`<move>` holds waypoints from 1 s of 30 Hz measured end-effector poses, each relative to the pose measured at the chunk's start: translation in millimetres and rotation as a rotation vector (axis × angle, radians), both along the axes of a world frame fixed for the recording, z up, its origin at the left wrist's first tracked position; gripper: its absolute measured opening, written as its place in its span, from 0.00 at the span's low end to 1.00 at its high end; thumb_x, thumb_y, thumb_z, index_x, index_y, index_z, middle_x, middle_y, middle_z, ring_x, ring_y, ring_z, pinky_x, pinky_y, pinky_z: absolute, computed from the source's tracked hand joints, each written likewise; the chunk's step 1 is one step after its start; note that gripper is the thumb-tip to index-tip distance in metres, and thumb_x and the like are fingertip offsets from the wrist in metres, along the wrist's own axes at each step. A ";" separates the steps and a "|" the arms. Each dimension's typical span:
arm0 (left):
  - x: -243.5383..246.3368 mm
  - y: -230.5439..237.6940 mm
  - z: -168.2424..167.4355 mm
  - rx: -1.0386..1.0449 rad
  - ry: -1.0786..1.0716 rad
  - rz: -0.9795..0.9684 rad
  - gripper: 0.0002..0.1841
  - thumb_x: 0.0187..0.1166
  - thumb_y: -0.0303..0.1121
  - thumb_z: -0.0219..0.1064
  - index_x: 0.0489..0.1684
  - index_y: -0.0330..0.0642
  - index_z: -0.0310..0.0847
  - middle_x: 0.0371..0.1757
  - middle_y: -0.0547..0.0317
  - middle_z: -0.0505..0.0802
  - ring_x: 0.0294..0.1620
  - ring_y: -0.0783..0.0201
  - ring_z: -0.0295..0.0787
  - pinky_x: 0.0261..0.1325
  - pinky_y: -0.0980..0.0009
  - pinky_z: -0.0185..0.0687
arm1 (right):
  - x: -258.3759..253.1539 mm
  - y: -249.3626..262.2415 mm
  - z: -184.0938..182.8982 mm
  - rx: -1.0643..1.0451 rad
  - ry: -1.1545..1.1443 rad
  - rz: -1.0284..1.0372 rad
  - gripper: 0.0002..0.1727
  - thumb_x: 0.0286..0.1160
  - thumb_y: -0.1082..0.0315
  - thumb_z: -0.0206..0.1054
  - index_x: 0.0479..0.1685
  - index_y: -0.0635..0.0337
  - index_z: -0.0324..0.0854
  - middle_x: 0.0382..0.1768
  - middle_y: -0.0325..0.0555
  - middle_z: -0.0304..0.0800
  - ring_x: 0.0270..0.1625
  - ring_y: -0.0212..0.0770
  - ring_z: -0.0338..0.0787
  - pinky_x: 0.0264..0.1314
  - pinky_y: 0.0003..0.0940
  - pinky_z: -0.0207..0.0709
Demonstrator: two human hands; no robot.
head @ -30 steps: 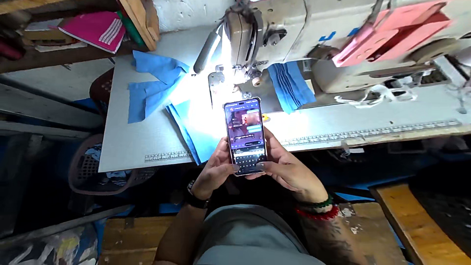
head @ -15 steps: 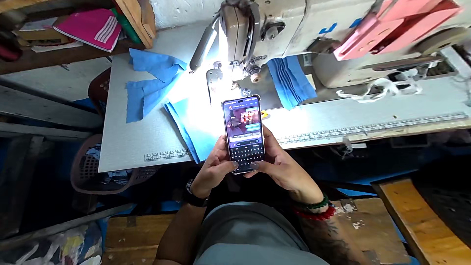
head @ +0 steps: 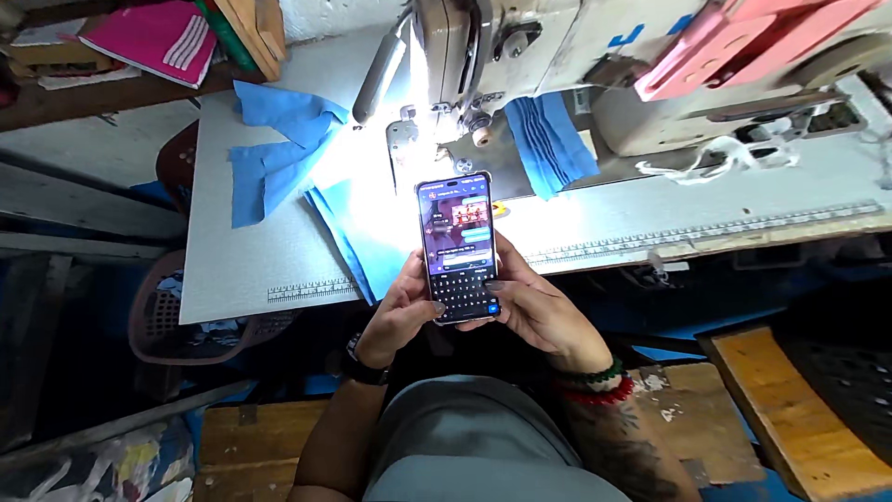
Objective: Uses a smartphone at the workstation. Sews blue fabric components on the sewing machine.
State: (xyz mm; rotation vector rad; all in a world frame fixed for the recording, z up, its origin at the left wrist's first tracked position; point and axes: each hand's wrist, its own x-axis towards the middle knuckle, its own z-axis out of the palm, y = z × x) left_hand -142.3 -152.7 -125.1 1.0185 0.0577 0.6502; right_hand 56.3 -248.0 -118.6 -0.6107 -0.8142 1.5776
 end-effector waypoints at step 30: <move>-5.8 1.5 -2.6 0.056 0.059 0.027 0.34 0.75 0.16 0.52 0.85 0.44 0.57 0.69 0.58 0.87 0.66 0.65 0.87 0.72 0.59 0.82 | -8.1 2.2 -3.7 0.064 -0.204 -0.039 0.51 0.74 0.83 0.62 0.94 0.34 0.42 0.72 0.48 0.82 0.61 0.49 0.93 0.50 0.42 0.95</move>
